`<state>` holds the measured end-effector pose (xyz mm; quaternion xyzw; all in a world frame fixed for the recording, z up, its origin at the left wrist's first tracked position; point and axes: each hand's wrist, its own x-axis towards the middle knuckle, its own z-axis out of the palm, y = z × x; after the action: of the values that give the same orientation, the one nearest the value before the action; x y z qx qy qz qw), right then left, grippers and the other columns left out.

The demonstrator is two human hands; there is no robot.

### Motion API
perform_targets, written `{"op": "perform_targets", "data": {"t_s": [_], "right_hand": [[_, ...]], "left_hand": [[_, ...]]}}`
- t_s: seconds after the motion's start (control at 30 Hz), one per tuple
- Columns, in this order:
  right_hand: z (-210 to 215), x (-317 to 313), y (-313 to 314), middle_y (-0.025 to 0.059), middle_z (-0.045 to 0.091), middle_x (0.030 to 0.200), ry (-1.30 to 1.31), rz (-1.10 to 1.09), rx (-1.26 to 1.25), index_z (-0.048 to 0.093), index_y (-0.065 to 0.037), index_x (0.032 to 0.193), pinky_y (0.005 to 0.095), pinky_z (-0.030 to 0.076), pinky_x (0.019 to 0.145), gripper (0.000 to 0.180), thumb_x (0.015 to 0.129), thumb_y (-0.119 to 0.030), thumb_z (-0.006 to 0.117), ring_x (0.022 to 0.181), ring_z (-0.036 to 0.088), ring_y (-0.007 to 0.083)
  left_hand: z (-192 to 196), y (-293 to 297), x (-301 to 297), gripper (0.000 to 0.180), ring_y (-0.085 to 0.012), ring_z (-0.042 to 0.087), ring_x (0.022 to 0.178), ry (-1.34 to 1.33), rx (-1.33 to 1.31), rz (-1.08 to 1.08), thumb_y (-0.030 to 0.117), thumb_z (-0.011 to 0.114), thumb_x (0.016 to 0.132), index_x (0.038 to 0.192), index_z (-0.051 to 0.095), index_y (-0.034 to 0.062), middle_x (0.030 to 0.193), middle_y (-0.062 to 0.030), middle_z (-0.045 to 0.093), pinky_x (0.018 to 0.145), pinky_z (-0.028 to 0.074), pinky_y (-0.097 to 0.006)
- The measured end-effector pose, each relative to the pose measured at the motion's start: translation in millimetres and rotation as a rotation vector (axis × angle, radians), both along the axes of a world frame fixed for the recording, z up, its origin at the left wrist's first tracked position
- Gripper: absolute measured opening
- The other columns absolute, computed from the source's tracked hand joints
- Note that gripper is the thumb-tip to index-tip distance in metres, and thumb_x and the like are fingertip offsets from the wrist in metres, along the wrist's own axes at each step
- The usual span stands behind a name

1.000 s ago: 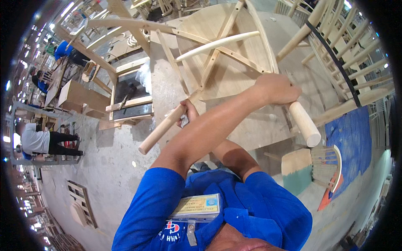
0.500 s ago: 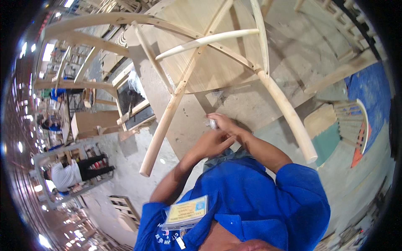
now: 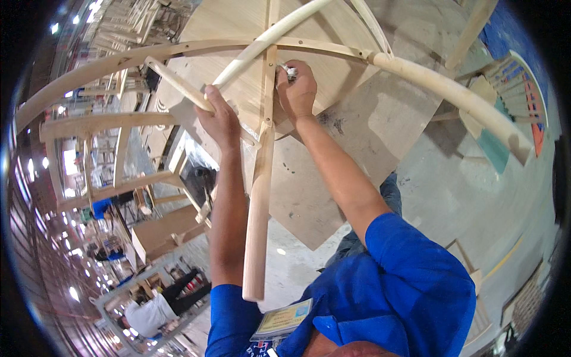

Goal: The person wipes the surface of a wooden chair with a white cloth, focusing on the seat and backrest. They then lift the chair, turn it upside down, and wipe the underside of the seat and the legs. Finally, the person places the chair upright and moves it to a different location.

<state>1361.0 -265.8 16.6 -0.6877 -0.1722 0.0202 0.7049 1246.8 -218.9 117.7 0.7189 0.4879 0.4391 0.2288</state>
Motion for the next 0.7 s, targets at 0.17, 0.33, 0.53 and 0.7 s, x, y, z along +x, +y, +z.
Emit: {"op": "perform_targets", "data": {"t_s": [0.17,0.33,0.53,0.7], "right_hand": [[-6,-15,4,0.0222,0.061,0.099,-0.082,-0.015,-0.055,0.066,-0.002,0.105,0.0477,0.052,0.079,0.015,0.094,-0.009,0.061,0.093,0.061,0.0399],[-35,-67,-26,0.0199,0.062,0.096,-0.032,0.135,-0.174,0.069,-0.002,0.103,0.0467,0.053,0.080,0.015,0.095,-0.013,0.062,0.089,0.064,0.0392],[-8,-7,-17,0.0184,0.063,0.094,-0.081,0.102,-0.111,0.069,-0.001,0.099,0.0458,0.053,0.080,0.014,0.092,-0.011,0.064,0.086,0.065,0.0418],[-24,-28,-20,0.0181,0.061,0.094,-0.135,0.084,-0.210,0.067,-0.001,0.098,0.0470,0.053,0.077,0.013,0.087,-0.010,0.067,0.087,0.063,0.0431]], "left_hand": [[-17,-2,1,0.059,-0.0245,0.057,0.085,-0.105,-0.035,0.011,0.050,0.056,0.102,0.104,0.050,-0.0092,0.094,-0.0182,0.059,0.080,0.049,-0.037],[-19,-4,7,0.057,-0.0221,0.055,0.081,-0.130,-0.001,-0.040,0.050,0.054,0.103,0.102,0.050,-0.0072,0.091,-0.0150,0.057,0.074,0.048,-0.036],[-26,4,-8,0.057,-0.0230,0.055,0.078,-0.032,0.095,-0.002,0.048,0.054,0.104,0.106,0.051,-0.0094,0.087,-0.0161,0.056,0.071,0.048,-0.037],[-18,-3,4,0.067,-0.0280,0.058,0.089,0.003,-0.052,0.009,0.054,0.054,0.102,0.115,0.048,-0.0113,0.100,-0.0219,0.056,0.079,0.051,-0.040]]}}
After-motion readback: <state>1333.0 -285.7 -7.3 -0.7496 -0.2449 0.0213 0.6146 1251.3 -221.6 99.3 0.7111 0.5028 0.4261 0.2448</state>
